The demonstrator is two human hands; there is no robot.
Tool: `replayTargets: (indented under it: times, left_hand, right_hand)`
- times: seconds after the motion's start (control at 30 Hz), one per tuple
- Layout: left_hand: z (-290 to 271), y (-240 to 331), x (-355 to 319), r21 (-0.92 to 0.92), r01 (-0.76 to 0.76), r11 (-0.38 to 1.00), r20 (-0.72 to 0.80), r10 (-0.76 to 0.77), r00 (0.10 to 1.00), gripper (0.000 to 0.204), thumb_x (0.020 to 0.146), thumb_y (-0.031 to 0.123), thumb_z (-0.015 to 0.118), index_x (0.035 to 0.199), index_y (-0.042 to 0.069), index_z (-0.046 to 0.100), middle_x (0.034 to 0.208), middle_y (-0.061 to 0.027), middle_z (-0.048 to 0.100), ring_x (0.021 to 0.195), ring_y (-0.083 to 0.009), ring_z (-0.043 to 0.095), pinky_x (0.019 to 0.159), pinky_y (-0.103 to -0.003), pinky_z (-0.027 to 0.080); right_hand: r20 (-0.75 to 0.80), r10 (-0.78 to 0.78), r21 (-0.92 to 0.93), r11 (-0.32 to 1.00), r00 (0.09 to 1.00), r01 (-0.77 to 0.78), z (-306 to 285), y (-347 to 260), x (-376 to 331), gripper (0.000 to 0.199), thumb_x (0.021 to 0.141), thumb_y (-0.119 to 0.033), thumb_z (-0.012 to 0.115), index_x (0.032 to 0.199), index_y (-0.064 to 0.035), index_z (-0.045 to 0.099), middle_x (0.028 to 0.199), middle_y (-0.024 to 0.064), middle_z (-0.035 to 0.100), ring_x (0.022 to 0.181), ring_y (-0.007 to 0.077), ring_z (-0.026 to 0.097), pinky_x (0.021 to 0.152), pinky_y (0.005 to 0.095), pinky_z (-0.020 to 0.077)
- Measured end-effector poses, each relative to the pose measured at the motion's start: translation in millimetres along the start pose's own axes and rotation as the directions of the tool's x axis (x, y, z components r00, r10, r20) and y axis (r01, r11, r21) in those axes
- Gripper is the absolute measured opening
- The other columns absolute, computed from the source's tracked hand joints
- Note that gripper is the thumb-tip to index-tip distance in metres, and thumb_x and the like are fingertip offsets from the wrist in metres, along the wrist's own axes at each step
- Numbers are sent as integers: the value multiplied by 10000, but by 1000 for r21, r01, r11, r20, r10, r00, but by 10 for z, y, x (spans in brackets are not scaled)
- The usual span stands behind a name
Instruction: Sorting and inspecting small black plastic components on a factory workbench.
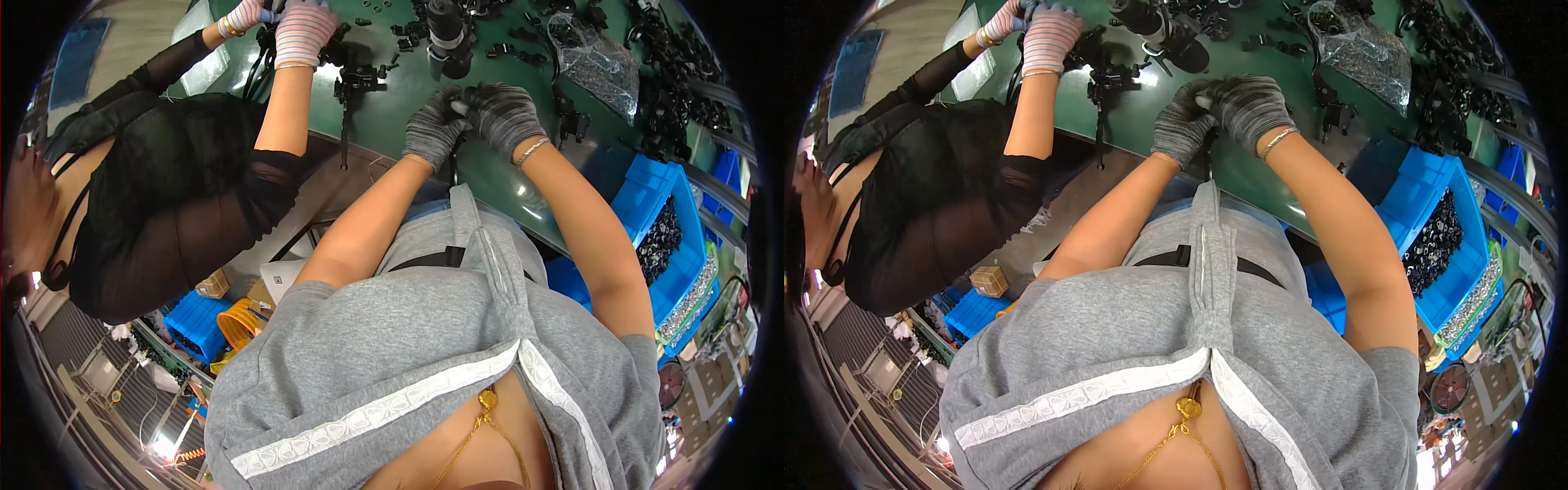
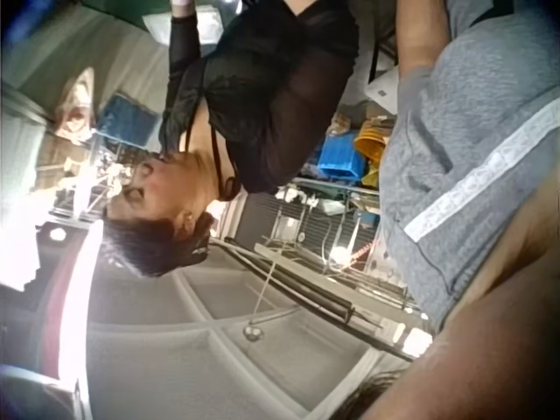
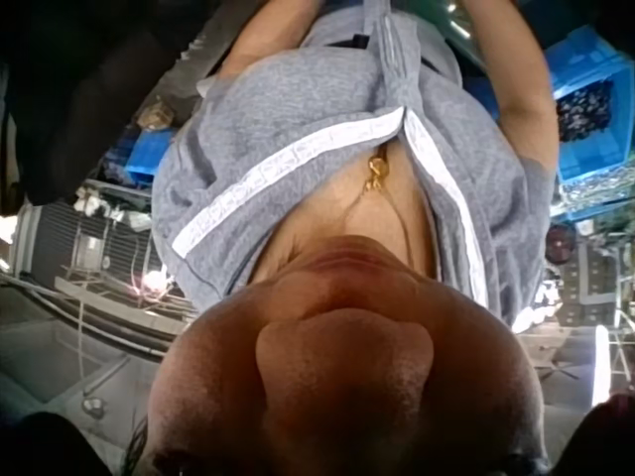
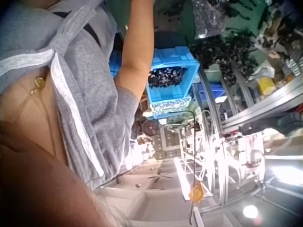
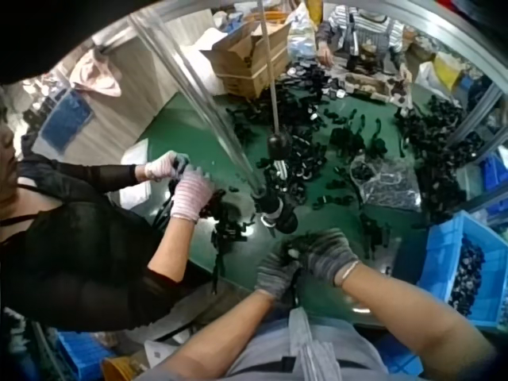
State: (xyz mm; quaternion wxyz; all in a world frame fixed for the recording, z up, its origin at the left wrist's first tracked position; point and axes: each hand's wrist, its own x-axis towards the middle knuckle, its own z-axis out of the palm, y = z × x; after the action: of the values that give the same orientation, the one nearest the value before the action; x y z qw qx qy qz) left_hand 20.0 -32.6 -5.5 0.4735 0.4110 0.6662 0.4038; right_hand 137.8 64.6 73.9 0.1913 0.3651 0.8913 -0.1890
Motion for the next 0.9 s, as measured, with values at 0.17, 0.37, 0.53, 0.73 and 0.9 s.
replayTargets:
  times: [0.17, 0.37, 0.53, 0.73, 0.9]
  left_hand:
    - [36, -203, 51, -197, -40, 980, -2, 40, 999, 495, 876, 87, 691, 1330, 78, 493, 1192, -78, 646, 1053, -152, 619, 930, -294, 506]
    - [79, -44, 23, -221, -26, 975, -29, 20, 999, 477, 850, 60, 708, 1297, 65, 542, 1163, -101, 669, 1061, -182, 627, 923, -307, 502]
    - [137, -282, 93, -417, -60, 907, -7, 62, 998, 472, 835, -9, 679, 1278, 80, 544, 1169, -102, 652, 1059, -181, 617, 930, -301, 496]
    - [92, -362, 111, -583, -103, 806, -30, 106, 994, 505, 787, -67, 697, 1257, 43, 547, 1142, -83, 646, 1054, -177, 614, 936, -316, 507]
    - [58, -208, 54, -410, -14, 912, 81, 52, 995, 530, 758, -83, 730, 1245, 36, 559, 1125, -71, 648, 1036, -188, 615, 927, -326, 514]
  right_hand:
    - [-205, -247, -177, 961, 947, 212, 138, 30, -9, 219, 891, -194, 587, 1093, -131, 643, 1029, 103, 638, 967, 298, 643, 806, 444, 518]
    - [-113, -230, -283, 940, 967, 190, 236, -42, 89, 231, 864, -126, 576, 1088, -111, 632, 998, 75, 671, 928, 279, 670, 746, 426, 531]
    - [-118, -79, -230, 972, 990, 51, 421, -133, 113, 231, 936, -240, 527, 1087, -120, 655, 985, 82, 723, 882, 256, 709, 667, 428, 541]
    - [-10, 133, 208, 970, 991, -129, 188, -61, 100, 429, 994, -438, 453, 1090, -92, 686, 896, 167, 714, 909, 352, 686, 780, 462, 537]
    - [-419, 252, 434, 899, 872, -51, 127, 197, 5, 470, 923, -463, 603, 1147, -53, 651, 1019, 185, 688, 989, 363, 662, 871, 462, 521]
